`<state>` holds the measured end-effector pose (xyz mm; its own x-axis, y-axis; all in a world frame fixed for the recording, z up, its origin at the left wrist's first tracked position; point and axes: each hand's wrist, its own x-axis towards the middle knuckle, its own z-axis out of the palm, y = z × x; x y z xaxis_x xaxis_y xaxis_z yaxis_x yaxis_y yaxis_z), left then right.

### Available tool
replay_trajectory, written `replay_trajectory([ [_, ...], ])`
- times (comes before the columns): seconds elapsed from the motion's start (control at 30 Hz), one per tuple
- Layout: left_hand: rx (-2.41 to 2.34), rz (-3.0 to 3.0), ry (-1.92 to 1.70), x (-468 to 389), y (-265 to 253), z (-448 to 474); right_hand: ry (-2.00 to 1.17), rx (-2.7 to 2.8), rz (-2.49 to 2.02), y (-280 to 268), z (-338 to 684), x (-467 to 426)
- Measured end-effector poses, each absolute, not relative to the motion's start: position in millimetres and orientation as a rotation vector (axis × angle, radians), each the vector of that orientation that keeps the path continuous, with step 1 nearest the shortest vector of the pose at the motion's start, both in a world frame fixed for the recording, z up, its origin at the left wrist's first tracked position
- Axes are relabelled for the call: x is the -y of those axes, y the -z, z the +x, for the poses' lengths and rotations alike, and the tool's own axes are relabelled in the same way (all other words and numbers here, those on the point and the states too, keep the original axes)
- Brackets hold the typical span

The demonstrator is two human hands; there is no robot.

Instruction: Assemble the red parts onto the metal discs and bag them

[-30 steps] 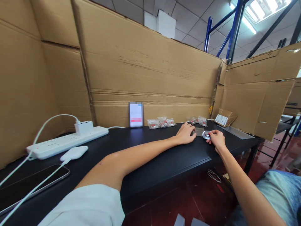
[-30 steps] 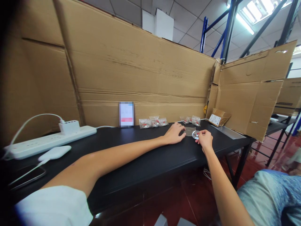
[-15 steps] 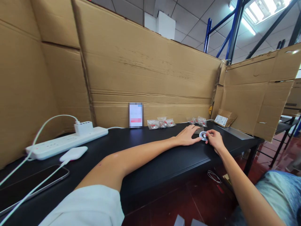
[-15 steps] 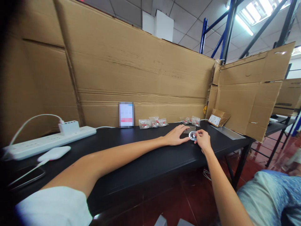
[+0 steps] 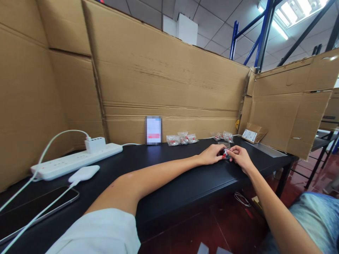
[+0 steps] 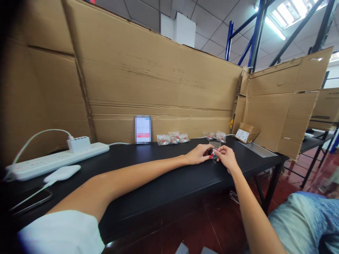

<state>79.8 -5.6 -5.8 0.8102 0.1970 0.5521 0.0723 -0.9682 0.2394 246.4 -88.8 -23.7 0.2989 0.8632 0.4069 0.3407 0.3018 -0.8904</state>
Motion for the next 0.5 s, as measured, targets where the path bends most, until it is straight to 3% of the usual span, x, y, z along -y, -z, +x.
replay_trajectory([
  [0.2, -0.309, 2.769, -0.92, 7.1, 6.2, 79.2, -0.377, 1.179, -1.313, 28.9, 252.7, 83.8],
  [0.5, -0.222, 2.95, -0.877, 3.2, 8.5, 81.8, 0.08, 1.133, -1.808, 36.4, 269.3, 72.3],
])
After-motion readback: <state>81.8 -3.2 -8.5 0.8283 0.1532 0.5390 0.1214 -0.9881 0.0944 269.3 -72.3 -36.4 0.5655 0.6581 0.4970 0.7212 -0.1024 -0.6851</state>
